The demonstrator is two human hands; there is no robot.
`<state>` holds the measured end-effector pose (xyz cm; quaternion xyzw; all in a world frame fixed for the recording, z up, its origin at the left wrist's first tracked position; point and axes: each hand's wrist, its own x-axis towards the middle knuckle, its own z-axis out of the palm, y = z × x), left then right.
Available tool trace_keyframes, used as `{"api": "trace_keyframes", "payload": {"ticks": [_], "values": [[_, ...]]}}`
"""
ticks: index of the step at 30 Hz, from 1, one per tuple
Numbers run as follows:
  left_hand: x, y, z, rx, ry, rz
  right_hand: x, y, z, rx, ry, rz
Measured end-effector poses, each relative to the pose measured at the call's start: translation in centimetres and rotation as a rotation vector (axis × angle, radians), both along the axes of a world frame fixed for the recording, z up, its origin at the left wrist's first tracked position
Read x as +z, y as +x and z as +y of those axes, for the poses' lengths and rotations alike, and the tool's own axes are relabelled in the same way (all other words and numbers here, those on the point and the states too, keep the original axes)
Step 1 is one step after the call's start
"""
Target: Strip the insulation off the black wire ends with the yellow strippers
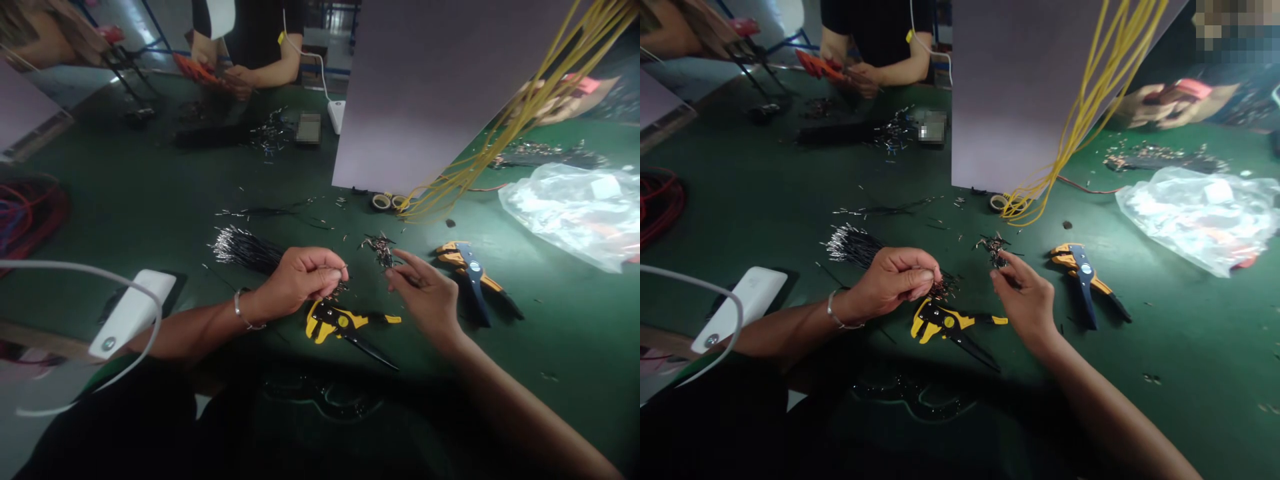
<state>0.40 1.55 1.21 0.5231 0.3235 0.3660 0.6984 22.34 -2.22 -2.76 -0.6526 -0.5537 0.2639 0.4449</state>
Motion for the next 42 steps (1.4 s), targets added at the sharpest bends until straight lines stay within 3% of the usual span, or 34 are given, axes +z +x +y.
{"api": "trace_keyframes", "payload": {"ticks": [4,9,12,19,25,29,34,37,42], "values": [[-0.1,-0.1,0.0,-0.007,0.012,0.001,0.8,-0.3,-0.5,0.052,0.013,-0.059],[0.0,0.0,-0.3,-0.028,0.004,0.038,1.4,-1.6,-1.9,0.385,-0.037,0.051],[0.2,0.2,-0.5,-0.041,-0.014,0.047,1.3,-2.1,-2.2,0.479,-0.064,0.089],[0.4,0.6,-0.7,-0.08,-0.156,-0.011,1.5,-2.4,-2.3,0.518,-0.118,0.268],[0.2,0.4,-0.3,-0.102,-0.264,-0.062,0.6,-2.0,-2.3,0.427,-0.251,0.524],[0.0,0.3,0.2,-0.038,-0.236,-0.067,0.6,-2.0,-2.0,0.414,-0.223,0.222],[-0.1,0.0,0.9,0.071,-0.169,-0.036,0.9,-2.3,-2.5,0.643,-0.017,-0.393],[0.1,-0.3,1.2,0.117,-0.141,-0.022,1.3,-2.6,-3.1,0.727,-0.063,-0.691],[0.6,-0.5,1.5,0.16,-0.116,-0.049,1.4,-3.0,-3.4,0.779,-0.119,-0.8]]}}
